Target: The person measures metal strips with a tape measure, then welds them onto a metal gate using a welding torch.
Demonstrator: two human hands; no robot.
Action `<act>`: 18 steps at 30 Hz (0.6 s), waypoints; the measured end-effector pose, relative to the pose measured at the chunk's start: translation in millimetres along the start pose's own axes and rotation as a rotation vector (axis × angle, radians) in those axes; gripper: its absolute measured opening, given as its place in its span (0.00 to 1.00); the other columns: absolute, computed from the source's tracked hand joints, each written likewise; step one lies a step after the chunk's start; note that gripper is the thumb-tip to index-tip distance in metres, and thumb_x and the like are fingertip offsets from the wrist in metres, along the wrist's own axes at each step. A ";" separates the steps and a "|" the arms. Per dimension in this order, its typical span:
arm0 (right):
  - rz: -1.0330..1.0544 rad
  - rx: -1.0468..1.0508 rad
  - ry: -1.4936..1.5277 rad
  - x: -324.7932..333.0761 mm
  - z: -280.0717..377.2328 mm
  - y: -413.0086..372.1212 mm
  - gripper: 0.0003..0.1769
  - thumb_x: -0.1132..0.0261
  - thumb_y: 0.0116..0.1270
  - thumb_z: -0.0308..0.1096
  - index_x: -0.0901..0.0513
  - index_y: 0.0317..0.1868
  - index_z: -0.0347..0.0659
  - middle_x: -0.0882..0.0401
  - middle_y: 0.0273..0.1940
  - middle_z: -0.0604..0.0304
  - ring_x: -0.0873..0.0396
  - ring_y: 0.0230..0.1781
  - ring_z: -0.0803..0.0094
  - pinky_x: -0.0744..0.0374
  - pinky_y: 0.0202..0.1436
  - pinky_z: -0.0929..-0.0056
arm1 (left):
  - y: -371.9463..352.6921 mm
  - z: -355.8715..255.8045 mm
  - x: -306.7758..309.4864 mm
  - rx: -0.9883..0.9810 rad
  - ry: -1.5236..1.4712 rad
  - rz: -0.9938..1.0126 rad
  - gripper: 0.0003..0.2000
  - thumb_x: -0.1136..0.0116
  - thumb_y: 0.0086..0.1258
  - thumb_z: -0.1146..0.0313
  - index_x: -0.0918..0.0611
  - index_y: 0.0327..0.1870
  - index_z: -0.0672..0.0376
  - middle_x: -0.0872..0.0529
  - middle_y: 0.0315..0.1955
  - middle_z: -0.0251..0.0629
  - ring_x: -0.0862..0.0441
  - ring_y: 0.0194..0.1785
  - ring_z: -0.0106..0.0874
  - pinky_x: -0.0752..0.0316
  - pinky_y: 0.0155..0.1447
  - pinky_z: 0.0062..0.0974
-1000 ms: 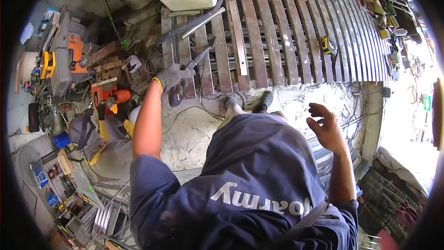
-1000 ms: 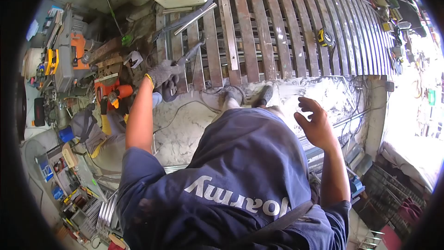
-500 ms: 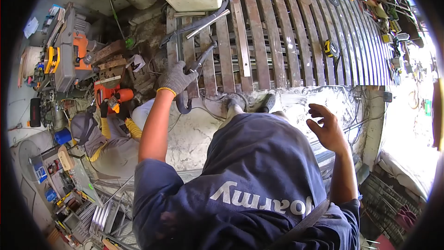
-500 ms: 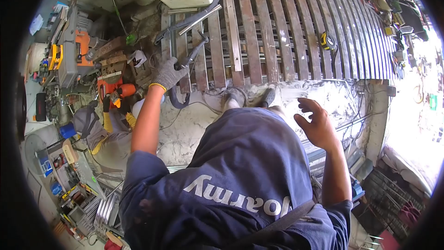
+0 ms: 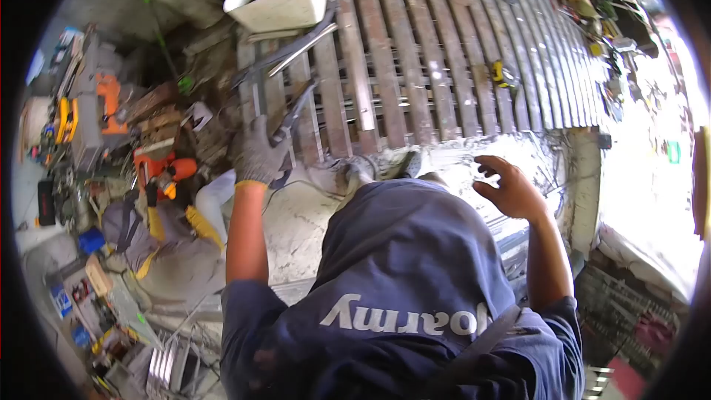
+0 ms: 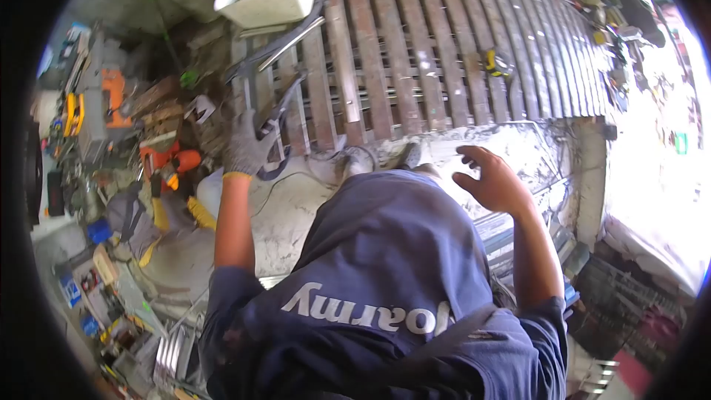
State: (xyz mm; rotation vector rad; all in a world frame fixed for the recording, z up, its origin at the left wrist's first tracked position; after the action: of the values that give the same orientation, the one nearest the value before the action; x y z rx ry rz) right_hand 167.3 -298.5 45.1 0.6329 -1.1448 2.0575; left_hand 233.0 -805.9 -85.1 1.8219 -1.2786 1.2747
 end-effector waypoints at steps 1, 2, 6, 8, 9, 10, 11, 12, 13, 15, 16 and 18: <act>0.010 -0.022 -0.035 4.6 -13.9 6.5 0.32 0.23 0.74 0.43 0.17 0.72 0.33 0.09 0.58 0.41 0.10 0.62 0.48 0.15 0.68 0.53 | -3.9 -7.0 9.6 -0.064 0.016 -0.104 0.39 0.23 0.67 0.46 0.22 0.74 0.60 0.17 0.67 0.61 0.20 0.72 0.59 0.25 0.75 0.55; 0.034 -0.048 -0.086 8.8 -32.7 17.6 0.35 0.23 0.73 0.47 0.17 0.71 0.33 0.08 0.58 0.40 0.10 0.62 0.47 0.15 0.69 0.53 | -9.8 -18.8 20.8 -0.127 0.027 -0.210 0.39 0.23 0.68 0.47 0.23 0.75 0.60 0.19 0.69 0.61 0.22 0.73 0.59 0.26 0.76 0.54; 0.037 -0.169 -0.248 45.1 -117.2 101.1 0.42 0.24 0.70 0.59 0.17 0.70 0.31 0.09 0.60 0.36 0.12 0.64 0.41 0.17 0.72 0.51 | -39.9 -84.1 58.0 -0.251 -0.049 -0.471 0.41 0.22 0.69 0.53 0.26 0.78 0.64 0.23 0.73 0.59 0.25 0.77 0.60 0.29 0.81 0.53; -0.170 -0.266 -0.307 75.8 -175.0 164.4 0.45 0.23 0.68 0.60 0.20 0.74 0.34 0.12 0.63 0.36 0.15 0.68 0.40 0.18 0.73 0.54 | -52.4 -112.8 63.1 -0.338 -0.081 -0.550 0.40 0.22 0.70 0.53 0.25 0.77 0.65 0.23 0.73 0.58 0.25 0.77 0.59 0.29 0.81 0.54; -0.352 -0.322 -0.330 88.9 -207.0 195.8 0.46 0.22 0.67 0.59 0.22 0.76 0.38 0.12 0.64 0.36 0.16 0.70 0.40 0.18 0.73 0.56 | -58.4 -129.3 60.6 -0.384 -0.107 -0.566 0.39 0.22 0.71 0.53 0.25 0.77 0.66 0.23 0.73 0.58 0.25 0.77 0.59 0.28 0.81 0.54; -0.453 -0.337 -0.271 104.2 -212.4 213.4 0.54 0.21 0.67 0.61 0.31 0.82 0.35 0.30 0.82 0.40 0.34 0.85 0.42 0.32 0.86 0.46 | -65.5 -146.2 60.6 -0.423 -0.123 -0.587 0.38 0.23 0.71 0.53 0.24 0.76 0.66 0.22 0.73 0.58 0.25 0.77 0.59 0.28 0.81 0.54; -0.485 -0.363 -0.257 119.1 -207.8 218.1 0.55 0.21 0.66 0.62 0.32 0.83 0.37 0.31 0.83 0.41 0.35 0.86 0.43 0.33 0.86 0.43 | -74.8 -168.8 58.8 -0.458 -0.109 -0.567 0.37 0.24 0.73 0.52 0.23 0.75 0.67 0.21 0.72 0.58 0.23 0.76 0.57 0.26 0.79 0.52; -0.508 -0.379 -0.241 127.4 -201.0 219.3 0.56 0.20 0.65 0.62 0.32 0.83 0.38 0.32 0.84 0.43 0.36 0.87 0.44 0.34 0.86 0.41 | -75.1 -177.1 39.2 -0.471 -0.125 -0.487 0.37 0.23 0.73 0.53 0.23 0.76 0.66 0.20 0.72 0.56 0.22 0.76 0.56 0.25 0.79 0.50; -0.517 -0.387 -0.224 129.7 -195.8 227.0 0.57 0.20 0.65 0.63 0.33 0.84 0.40 0.34 0.85 0.44 0.37 0.87 0.45 0.35 0.86 0.38 | -78.1 -198.3 35.2 -0.568 -0.156 -0.469 0.38 0.23 0.73 0.53 0.24 0.77 0.65 0.20 0.72 0.55 0.22 0.76 0.54 0.24 0.78 0.49; -0.416 -0.445 -0.222 121.3 -219.2 262.5 0.61 0.17 0.61 0.66 0.34 0.86 0.45 0.34 0.85 0.48 0.40 0.88 0.46 0.35 0.84 0.34 | -76.5 -220.2 1.1 -0.481 -0.161 -0.335 0.34 0.24 0.74 0.55 0.23 0.75 0.65 0.21 0.71 0.54 0.22 0.74 0.55 0.25 0.79 0.49; -0.420 -0.427 -0.256 118.7 -230.4 277.0 0.60 0.17 0.60 0.67 0.31 0.84 0.45 0.32 0.83 0.49 0.39 0.87 0.47 0.35 0.84 0.34 | -77.2 -231.5 -8.4 -0.440 -0.152 -0.270 0.35 0.23 0.72 0.60 0.24 0.76 0.65 0.22 0.71 0.55 0.24 0.75 0.56 0.27 0.80 0.50; -0.367 -0.352 -0.350 123.1 -220.4 285.3 0.51 0.19 0.64 0.63 0.25 0.79 0.43 0.30 0.81 0.48 0.34 0.84 0.44 0.32 0.82 0.34 | -74.6 -232.6 -41.6 -0.348 -0.198 -0.208 0.35 0.25 0.72 0.61 0.25 0.76 0.67 0.23 0.72 0.58 0.26 0.78 0.57 0.29 0.82 0.50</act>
State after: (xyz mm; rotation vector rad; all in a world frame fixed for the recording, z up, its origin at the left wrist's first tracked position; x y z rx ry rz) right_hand -147.1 -173.5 -129.9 0.9665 -1.4234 1.4278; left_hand 210.4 -565.7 -29.0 1.8009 -1.2807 0.7238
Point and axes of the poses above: each hand's wrist, its own y-axis towards the middle knuckle, its own x-axis out of the back of the hand, z = x × y, the point moved 9 cm from there along y, towards the middle knuckle
